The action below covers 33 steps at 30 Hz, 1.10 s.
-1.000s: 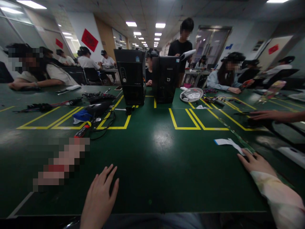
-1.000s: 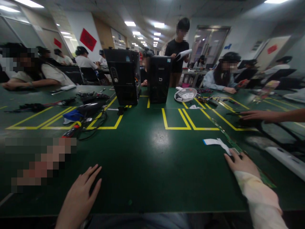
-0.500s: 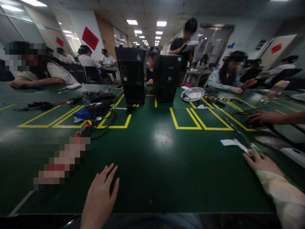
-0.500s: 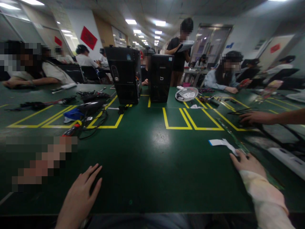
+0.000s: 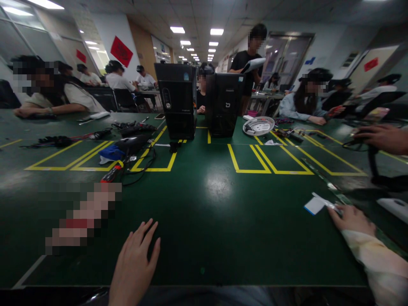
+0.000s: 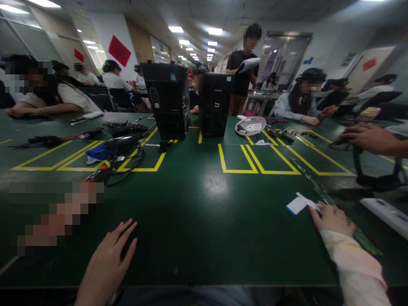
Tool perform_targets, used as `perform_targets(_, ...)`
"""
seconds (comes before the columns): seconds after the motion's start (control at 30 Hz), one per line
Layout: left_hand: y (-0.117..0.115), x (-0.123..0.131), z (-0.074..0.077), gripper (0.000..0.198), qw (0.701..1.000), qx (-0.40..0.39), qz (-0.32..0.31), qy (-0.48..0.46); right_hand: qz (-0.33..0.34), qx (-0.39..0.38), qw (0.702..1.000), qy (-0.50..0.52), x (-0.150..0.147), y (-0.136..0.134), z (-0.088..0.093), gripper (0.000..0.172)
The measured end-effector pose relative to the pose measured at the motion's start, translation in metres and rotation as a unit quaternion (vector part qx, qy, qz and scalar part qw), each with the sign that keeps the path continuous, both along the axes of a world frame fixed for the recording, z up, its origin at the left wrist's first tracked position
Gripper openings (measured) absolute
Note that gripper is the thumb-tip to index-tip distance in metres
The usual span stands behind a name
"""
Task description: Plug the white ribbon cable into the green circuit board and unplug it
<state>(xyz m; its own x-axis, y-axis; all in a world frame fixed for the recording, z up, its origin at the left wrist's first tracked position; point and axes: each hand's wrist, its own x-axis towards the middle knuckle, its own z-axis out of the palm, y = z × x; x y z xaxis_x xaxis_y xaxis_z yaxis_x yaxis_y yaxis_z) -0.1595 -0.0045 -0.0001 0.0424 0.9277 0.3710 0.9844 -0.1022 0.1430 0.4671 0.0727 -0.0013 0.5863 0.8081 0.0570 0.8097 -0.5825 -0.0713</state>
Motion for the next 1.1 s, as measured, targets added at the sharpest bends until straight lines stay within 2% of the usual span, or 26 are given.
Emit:
perform_targets(0.13, 0.001, 0.0, -0.001, 0.048, 1.0, 0.005, 0.001, 0.011, 0.031, 0.023, 0.998, -0.043, -0.003, -0.002, -0.002, 0.064)
perform_targets(0.37, 0.001, -0.001, -0.004, 0.048, 1.0, 0.015, -0.005, 0.009, 0.118, 0.032, 0.99, -0.074, -0.028, -0.009, -0.005, 0.06)
perform_targets(0.53, 0.001, -0.001, -0.004, 0.049, 1.0, 0.013, -0.002, 0.005, 0.255, 0.098, 0.958, -0.084, -0.055, -0.006, -0.016, 0.055)
perform_targets(0.63, 0.001, -0.001, -0.004, 0.049, 1.0, 0.012, -0.001, 0.006, 0.344, 0.115, 0.929, -0.071, -0.091, -0.003, -0.018, 0.051)
perform_targets(0.93, 0.001, 0.0, -0.003, 0.049, 1.0, 0.01, 0.002, 0.017, 0.553, 0.118, 0.825, -0.01, -0.251, -0.021, 0.0, 0.049)
perform_targets(1.0, 0.001, 0.0, -0.004, 0.049, 1.0, 0.013, 0.002, 0.019, 0.568, 0.115, 0.815, -0.008, -0.274, -0.027, 0.002, 0.052)
perform_targets(1.1, 0.001, 0.0, -0.004, 0.048, 1.0, 0.019, -0.001, 0.021, 0.56, 0.104, 0.822, -0.007, -0.299, -0.034, 0.003, 0.054)
